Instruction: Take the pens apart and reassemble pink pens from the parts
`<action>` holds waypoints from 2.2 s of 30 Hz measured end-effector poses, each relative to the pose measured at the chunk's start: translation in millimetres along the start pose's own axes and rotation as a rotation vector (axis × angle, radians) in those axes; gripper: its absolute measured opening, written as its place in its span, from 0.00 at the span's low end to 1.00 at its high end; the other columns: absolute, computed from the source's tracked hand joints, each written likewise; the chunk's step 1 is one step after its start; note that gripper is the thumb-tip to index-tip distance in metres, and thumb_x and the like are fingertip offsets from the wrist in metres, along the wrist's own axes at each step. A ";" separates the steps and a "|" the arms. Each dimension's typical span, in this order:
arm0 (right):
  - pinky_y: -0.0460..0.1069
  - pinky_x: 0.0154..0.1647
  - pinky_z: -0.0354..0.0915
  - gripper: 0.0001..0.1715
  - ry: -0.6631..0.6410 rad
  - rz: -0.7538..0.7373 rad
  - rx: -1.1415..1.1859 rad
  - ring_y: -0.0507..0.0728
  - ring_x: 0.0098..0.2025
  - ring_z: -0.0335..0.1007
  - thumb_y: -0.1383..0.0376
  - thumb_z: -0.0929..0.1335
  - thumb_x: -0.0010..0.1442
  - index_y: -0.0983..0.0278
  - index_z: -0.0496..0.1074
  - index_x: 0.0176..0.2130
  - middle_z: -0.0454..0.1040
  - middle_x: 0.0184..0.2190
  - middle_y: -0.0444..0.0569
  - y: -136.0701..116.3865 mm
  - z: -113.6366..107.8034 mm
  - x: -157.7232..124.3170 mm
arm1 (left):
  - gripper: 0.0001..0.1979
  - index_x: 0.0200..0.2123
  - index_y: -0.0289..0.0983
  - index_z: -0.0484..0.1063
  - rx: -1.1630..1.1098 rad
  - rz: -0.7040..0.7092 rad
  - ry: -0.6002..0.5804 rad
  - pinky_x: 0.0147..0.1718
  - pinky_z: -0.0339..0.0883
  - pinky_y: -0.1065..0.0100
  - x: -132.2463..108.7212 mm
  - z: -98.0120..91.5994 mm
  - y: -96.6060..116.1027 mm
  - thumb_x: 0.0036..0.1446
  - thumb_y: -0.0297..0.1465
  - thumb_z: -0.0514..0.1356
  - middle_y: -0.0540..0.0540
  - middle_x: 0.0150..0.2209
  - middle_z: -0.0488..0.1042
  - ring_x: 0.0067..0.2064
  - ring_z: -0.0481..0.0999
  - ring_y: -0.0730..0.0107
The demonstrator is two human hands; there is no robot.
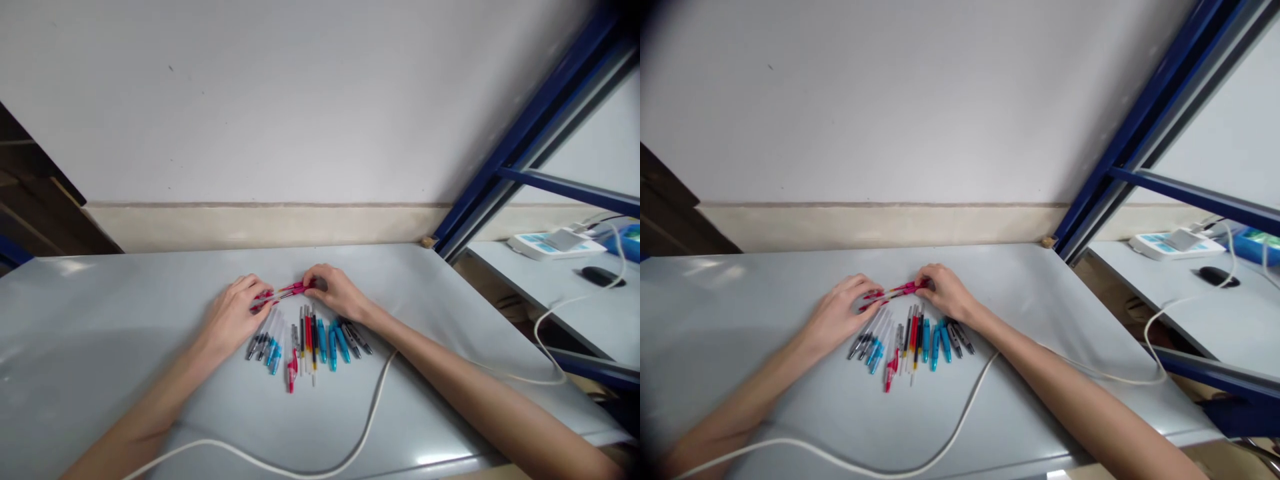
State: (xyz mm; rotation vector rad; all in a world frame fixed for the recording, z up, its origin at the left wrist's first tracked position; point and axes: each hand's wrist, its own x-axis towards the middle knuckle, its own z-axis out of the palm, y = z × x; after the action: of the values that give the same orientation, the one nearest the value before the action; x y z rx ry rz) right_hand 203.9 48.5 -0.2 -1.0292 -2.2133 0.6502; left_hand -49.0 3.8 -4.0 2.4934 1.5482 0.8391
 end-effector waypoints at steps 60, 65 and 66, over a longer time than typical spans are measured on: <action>0.48 0.26 0.44 0.15 0.285 0.315 -0.132 0.49 0.23 0.45 0.66 0.65 0.55 0.64 0.64 0.18 0.55 0.17 0.40 -34.8 -15.1 -17.6 | 0.21 0.46 0.40 0.70 0.564 -0.127 -0.511 0.34 0.60 0.61 -17.1 -23.6 28.3 0.71 0.39 0.39 0.41 0.32 0.78 0.36 0.80 0.50; 0.47 0.24 0.47 0.16 0.311 0.373 0.210 0.49 0.21 0.50 0.64 0.64 0.53 0.65 0.68 0.17 0.59 0.14 0.41 -23.5 -27.3 -25.4 | 0.18 0.38 0.41 0.70 0.564 -0.128 -0.578 0.32 0.60 0.61 -16.5 -29.8 23.7 0.68 0.38 0.42 0.42 0.31 0.78 0.33 0.79 0.51; 0.47 0.24 0.49 0.16 0.305 0.379 0.258 0.49 0.21 0.52 0.64 0.65 0.53 0.65 0.70 0.17 0.62 0.14 0.42 -22.1 -28.8 -26.7 | 0.17 0.36 0.40 0.69 0.564 -0.118 -0.574 0.31 0.59 0.61 -16.3 -30.9 22.4 0.67 0.37 0.43 0.42 0.29 0.77 0.32 0.79 0.52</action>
State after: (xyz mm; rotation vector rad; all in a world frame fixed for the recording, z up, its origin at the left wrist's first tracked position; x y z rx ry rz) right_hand 226.7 19.5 25.7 -1.3235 -1.6383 0.8540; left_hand -51.7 -27.2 23.4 2.5847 1.8370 -0.3733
